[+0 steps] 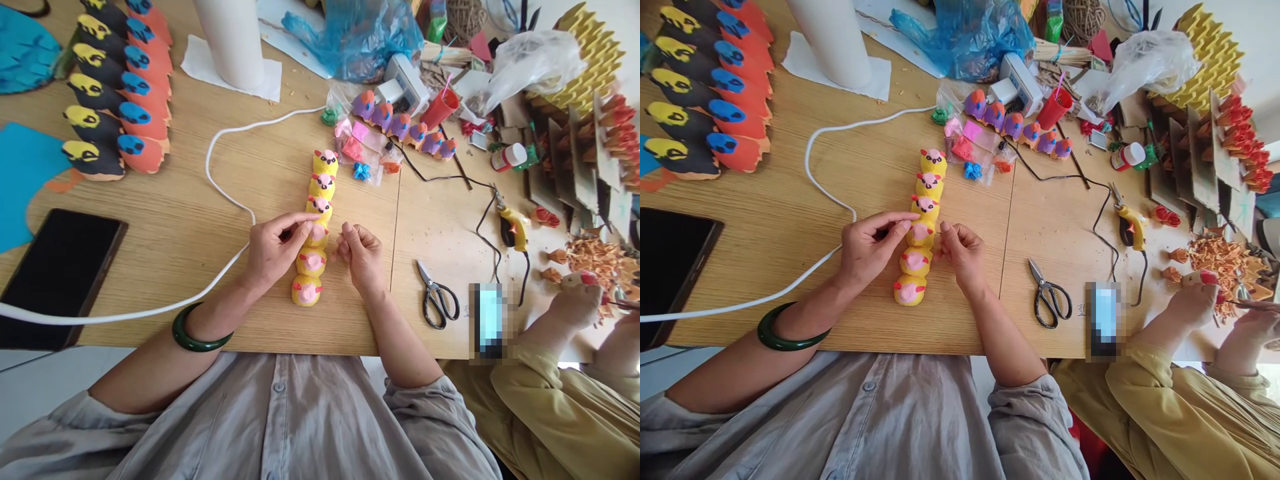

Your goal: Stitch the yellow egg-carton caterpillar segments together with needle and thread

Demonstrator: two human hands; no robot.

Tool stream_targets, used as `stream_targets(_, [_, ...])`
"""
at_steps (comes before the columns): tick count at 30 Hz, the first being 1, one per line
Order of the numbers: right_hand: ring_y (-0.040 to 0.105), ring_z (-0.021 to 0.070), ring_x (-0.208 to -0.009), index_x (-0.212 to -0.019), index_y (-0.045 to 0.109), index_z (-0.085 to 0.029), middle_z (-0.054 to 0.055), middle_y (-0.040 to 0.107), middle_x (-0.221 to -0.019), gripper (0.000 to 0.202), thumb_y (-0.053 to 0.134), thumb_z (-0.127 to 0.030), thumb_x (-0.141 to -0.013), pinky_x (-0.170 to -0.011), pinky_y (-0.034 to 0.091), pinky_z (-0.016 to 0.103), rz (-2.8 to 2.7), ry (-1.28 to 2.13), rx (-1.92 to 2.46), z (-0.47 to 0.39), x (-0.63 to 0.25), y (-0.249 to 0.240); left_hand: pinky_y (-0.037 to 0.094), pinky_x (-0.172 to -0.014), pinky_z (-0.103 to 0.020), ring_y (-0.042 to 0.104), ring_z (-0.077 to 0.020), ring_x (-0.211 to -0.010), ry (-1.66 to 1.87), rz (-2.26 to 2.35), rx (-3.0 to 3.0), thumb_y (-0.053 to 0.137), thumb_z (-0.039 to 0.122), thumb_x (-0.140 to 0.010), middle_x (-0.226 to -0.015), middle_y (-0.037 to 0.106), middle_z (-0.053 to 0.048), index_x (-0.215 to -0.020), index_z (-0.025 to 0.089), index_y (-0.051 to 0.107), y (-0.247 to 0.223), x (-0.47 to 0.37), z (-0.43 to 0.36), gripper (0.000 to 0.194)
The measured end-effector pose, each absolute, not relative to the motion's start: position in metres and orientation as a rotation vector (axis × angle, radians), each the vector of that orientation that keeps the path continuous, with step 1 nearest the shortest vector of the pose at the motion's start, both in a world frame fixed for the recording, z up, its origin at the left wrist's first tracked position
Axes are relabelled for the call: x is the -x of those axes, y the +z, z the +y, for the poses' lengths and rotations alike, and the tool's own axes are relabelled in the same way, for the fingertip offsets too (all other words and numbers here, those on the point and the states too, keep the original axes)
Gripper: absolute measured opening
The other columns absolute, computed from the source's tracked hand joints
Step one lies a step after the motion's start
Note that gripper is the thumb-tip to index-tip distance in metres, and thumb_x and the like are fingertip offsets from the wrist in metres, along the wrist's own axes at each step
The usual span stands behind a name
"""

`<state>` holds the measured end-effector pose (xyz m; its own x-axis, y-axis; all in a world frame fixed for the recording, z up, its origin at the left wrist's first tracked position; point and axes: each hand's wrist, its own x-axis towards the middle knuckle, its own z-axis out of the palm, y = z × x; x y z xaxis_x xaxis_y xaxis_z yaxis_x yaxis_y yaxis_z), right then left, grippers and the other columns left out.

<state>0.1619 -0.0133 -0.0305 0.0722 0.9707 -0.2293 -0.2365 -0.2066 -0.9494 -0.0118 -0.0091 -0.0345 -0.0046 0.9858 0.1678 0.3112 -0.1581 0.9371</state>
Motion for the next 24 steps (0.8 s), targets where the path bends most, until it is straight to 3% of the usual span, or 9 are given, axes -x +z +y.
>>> stream_targets(20, [0.036, 0.0053, -0.043, -0.062, 0.061, -0.022, -0.009, 0.045, -0.053, 0.052, 0.087, -0.065, -0.074, -0.045, 0.048, 0.022, -0.836, 1.385, 1.259, -0.0131, -0.163, -0.0285, 0.047, -0.063, -0.024, 0.064, -0.0131, -0.068, 1.185, 1.383, -1.545, 0.065, 0.039, -0.099, -0.088, 0.082, -0.003, -0.109, 0.021, 0.085, -0.0342, 0.0121, -0.0094, 0.029])
stream_targets(24, [0.037, 0.0061, -0.04, -0.057, 0.058, -0.022, -0.01, 0.037, -0.047, 0.057, 0.083, -0.069, -0.077, -0.042, 0.046, 0.023, -0.842, 1.433, 1.298, -0.0127, -0.1627, -0.0279, 0.048, -0.063, -0.024, 0.064, -0.0134, -0.068, 1.177, 1.369, -1.525, 0.065, 0.042, -0.099, -0.086, 0.081, -0.003, -0.108, 0.021, 0.085, -0.0321, 0.0112, -0.0108, 0.03])
